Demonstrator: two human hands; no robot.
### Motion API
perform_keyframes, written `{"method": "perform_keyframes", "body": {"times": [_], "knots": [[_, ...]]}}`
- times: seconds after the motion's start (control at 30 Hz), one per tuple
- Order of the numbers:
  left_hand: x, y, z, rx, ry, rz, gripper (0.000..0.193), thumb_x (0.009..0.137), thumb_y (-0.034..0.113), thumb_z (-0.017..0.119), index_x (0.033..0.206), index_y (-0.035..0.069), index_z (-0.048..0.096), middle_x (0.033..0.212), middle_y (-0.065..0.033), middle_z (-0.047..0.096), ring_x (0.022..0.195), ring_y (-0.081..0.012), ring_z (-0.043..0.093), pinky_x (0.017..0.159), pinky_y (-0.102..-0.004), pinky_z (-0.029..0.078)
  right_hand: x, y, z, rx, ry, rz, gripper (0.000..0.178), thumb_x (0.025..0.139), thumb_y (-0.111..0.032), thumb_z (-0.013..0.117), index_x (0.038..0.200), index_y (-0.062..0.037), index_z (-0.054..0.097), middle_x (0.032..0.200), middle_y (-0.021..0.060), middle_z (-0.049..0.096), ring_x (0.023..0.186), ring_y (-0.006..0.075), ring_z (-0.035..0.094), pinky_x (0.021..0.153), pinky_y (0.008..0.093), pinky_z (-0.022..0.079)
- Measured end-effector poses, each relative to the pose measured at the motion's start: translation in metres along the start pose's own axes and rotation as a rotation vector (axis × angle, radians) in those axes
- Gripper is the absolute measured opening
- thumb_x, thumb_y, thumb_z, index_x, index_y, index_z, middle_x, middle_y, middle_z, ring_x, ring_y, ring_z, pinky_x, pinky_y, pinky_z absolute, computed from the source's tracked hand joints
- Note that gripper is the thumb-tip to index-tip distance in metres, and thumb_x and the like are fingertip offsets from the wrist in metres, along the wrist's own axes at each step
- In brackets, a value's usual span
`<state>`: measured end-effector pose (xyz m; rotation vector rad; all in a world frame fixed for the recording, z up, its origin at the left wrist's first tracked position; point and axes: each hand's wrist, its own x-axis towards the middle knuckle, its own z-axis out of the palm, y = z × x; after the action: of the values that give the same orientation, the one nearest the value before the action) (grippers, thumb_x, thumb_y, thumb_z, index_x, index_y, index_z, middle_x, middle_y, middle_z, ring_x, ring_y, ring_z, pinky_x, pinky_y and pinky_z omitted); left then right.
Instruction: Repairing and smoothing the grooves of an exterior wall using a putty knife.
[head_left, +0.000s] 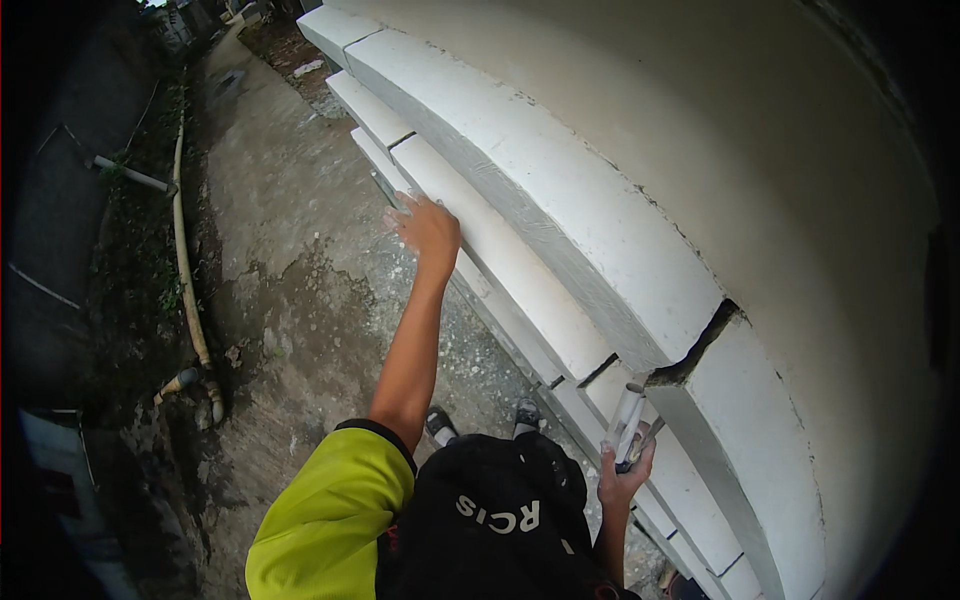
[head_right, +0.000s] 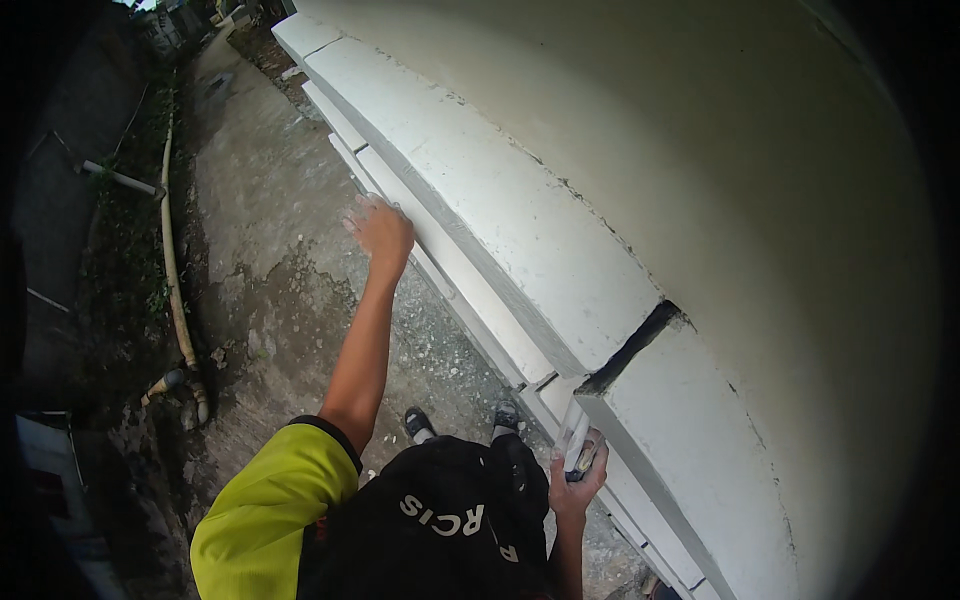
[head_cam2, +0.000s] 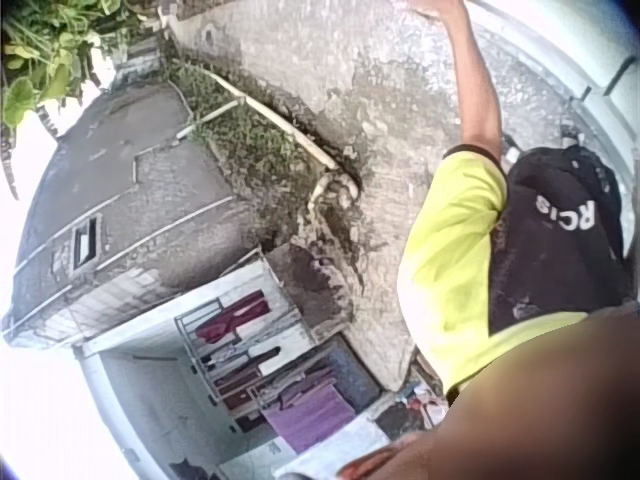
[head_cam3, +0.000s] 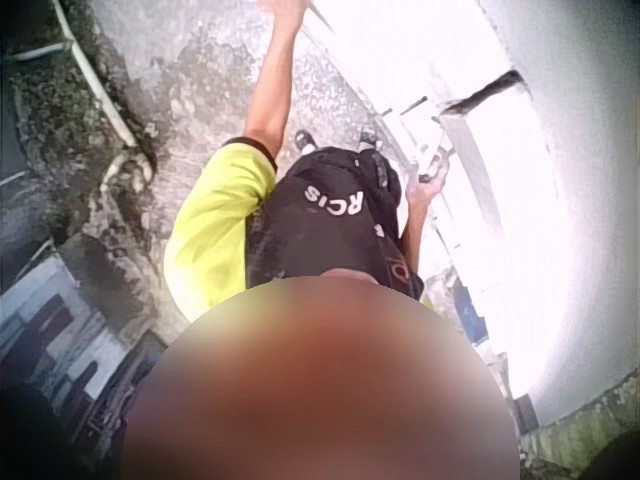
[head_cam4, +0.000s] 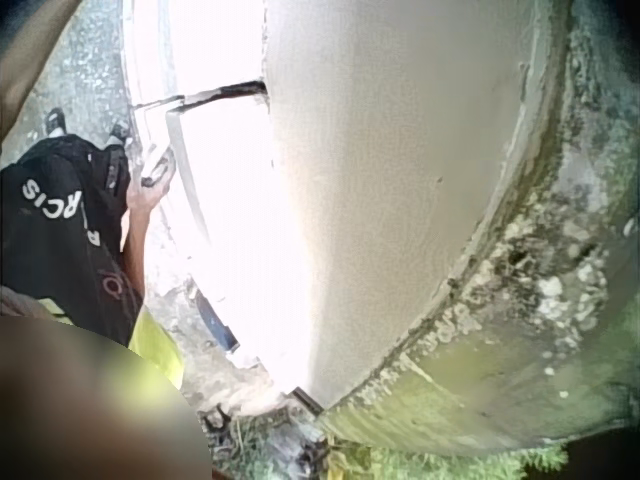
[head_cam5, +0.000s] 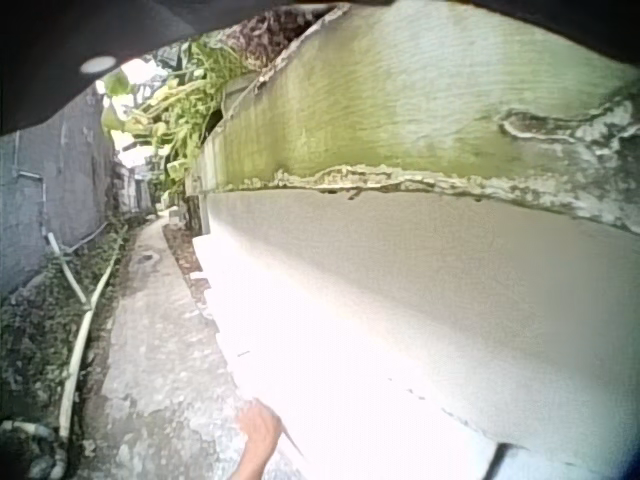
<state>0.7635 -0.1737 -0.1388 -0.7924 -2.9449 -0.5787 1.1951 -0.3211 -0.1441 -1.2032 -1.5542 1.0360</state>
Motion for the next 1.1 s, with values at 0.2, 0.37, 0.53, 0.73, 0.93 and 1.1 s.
{"method": "perform_keyframes", "body": {"times": [0.2,0.37,0.53,0.73,0.93,1.1], "knots": [[-0.144,0.025,0.018,-0.143,-0.224,0.733,0.086,0.095,0.054,0.047,0.142,-0.016,0.034,0.154,-0.0337,0.024,0.147,-0.0453,0.016,0.121,-0.0515,0.011,-0.003,-0.002,0.003,0.056,0.039,0.035,0.055,0.081,-0.003,0.065,0.132,0.0032,0.045,0.114,0.0122,0.057,0.103,0.0201,0.056,0.092,0.0340,0.045],[-0.216,0.048,0.004,-0.153,-0.312,0.889,0.090,0.092,0.055,0.052,0.137,-0.021,0.036,0.150,-0.0426,0.022,0.145,-0.0515,0.015,0.120,-0.0535,0.009,-0.003,-0.008,0.002,0.049,0.040,0.034,0.057,0.080,-0.002,0.068,0.131,0.0065,0.045,0.109,0.0129,0.060,0.098,0.0185,0.058,0.088,0.0318,0.046],[-0.271,0.052,-0.016,-0.196,-0.472,0.976,0.088,0.090,0.054,0.055,0.135,-0.021,0.040,0.147,-0.0448,0.024,0.144,-0.0542,0.016,0.120,-0.0545,0.012,-0.015,-0.012,0.004,0.059,0.073,0.058,0.058,0.081,-0.002,0.064,0.134,0.0038,0.043,0.114,0.0115,0.056,0.103,0.0197,0.055,0.093,0.0345,0.045],[-0.223,0.022,-0.014,-0.563,-0.567,0.975,0.059,0.088,0.034,0.061,0.130,-0.006,0.054,0.147,-0.0234,0.042,0.143,-0.0370,0.031,0.115,-0.0516,0.026,-0.031,-0.019,0.004,-0.044,0.165,0.005,0.055,0.081,-0.003,0.068,0.131,0.0038,0.046,0.108,0.0115,0.058,0.098,0.0189,0.056,0.088,0.0330,0.046],[-0.166,0.026,0.017,-0.145,-0.071,0.741,0.081,0.091,0.048,0.057,0.142,-0.011,0.038,0.154,-0.0308,0.027,0.148,-0.0404,0.019,0.119,-0.0555,0.011,-0.042,-0.024,0.011,-0.091,0.241,0.018,0.054,0.080,-0.003,0.070,0.129,0.0025,0.048,0.100,0.0106,0.059,0.089,0.0171,0.057,0.079,0.0315,0.047],[-0.262,0.035,-0.019,-0.131,-0.475,1.071,0.087,0.088,0.057,0.055,0.143,-0.009,0.039,0.155,-0.0320,0.024,0.148,-0.0411,0.017,0.120,-0.0550,0.010,-0.041,-0.025,0.016,-0.081,0.255,0.035,0.055,0.080,-0.002,0.070,0.130,0.0023,0.048,0.097,0.0089,0.059,0.088,0.0154,0.056,0.078,0.0308,0.047]]}}
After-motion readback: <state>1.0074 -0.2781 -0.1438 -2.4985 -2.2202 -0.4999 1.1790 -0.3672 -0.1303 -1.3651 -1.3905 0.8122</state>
